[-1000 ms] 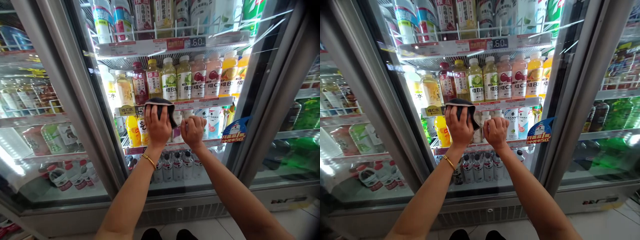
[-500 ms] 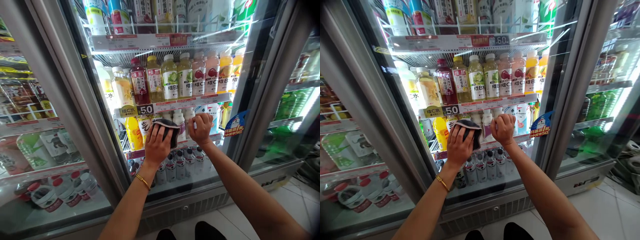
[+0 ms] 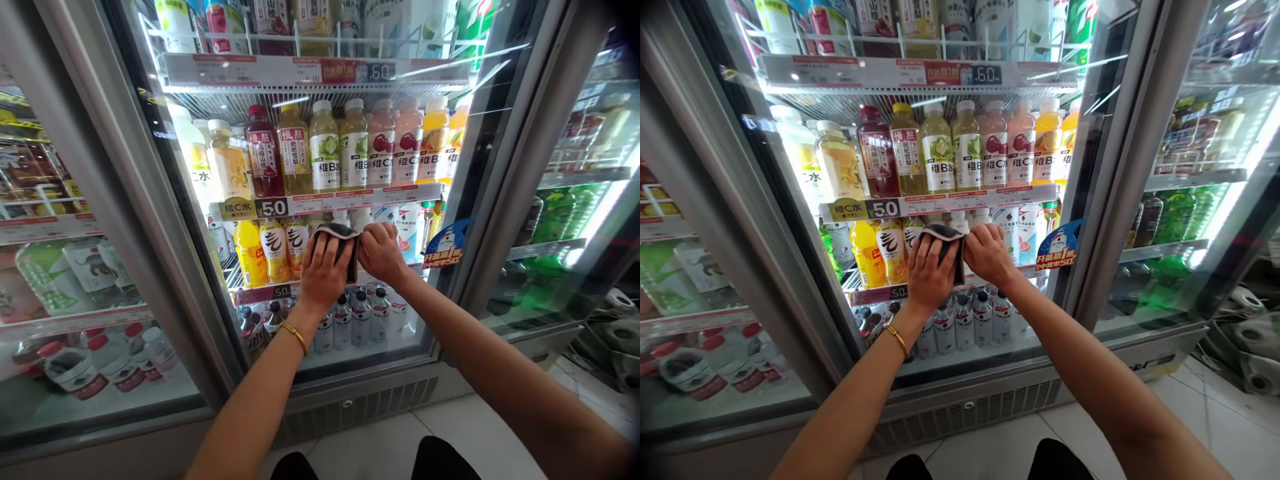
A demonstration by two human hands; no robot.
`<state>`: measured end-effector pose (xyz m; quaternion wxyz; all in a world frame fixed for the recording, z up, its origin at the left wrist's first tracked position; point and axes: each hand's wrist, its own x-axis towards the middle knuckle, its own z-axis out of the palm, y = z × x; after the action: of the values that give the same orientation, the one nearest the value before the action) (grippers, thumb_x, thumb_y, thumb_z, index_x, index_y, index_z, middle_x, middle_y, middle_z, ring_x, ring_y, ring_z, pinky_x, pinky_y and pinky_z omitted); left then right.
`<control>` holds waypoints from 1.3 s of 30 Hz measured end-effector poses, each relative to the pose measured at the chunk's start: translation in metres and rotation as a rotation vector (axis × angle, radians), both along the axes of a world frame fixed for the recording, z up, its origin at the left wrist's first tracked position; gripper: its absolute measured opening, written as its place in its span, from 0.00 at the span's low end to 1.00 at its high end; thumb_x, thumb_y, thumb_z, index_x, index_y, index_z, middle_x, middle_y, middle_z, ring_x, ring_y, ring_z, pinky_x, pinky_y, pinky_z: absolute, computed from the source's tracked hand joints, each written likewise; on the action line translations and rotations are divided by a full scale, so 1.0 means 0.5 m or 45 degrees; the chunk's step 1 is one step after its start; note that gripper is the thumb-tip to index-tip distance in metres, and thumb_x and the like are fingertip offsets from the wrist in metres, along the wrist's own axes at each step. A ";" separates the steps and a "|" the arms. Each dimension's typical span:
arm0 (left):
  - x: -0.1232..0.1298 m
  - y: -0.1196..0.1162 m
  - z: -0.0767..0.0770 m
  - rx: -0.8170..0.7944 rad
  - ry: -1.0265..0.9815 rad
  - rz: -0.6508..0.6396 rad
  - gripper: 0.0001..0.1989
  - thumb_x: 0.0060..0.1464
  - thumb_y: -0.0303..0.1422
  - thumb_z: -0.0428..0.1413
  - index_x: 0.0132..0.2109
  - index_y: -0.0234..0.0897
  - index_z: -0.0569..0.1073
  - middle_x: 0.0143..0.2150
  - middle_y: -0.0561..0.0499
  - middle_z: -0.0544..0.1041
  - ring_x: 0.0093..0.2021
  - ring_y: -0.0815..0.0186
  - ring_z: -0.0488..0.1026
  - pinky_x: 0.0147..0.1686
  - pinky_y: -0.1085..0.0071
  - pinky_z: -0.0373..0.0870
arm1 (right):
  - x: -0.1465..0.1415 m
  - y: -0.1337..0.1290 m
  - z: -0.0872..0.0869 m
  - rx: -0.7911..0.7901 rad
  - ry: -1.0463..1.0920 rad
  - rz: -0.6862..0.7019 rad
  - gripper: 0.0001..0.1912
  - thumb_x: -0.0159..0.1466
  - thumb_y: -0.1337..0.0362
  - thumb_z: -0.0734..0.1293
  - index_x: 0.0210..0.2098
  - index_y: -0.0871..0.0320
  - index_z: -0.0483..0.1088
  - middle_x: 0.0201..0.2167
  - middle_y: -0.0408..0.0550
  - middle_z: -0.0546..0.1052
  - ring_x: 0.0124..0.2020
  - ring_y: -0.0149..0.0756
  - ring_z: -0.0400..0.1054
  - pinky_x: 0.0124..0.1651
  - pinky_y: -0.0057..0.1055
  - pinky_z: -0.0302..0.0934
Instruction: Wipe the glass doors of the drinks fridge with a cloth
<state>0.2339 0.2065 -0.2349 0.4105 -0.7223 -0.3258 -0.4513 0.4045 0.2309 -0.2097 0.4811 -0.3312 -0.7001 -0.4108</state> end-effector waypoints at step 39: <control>0.192 0.040 0.093 0.090 -0.379 0.102 0.20 0.61 0.35 0.48 0.60 0.38 0.66 0.60 0.40 0.66 0.66 0.51 0.53 0.66 0.47 0.47 | 0.154 0.045 0.003 0.284 0.012 0.015 0.07 0.62 0.66 0.61 0.27 0.55 0.64 0.30 0.48 0.68 0.34 0.38 0.55 0.39 0.35 0.50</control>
<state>0.3300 0.2263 -0.1886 0.4005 -0.6189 -0.3957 -0.5477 0.4813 0.2533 -0.2083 0.5206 -0.2733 -0.6496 -0.4819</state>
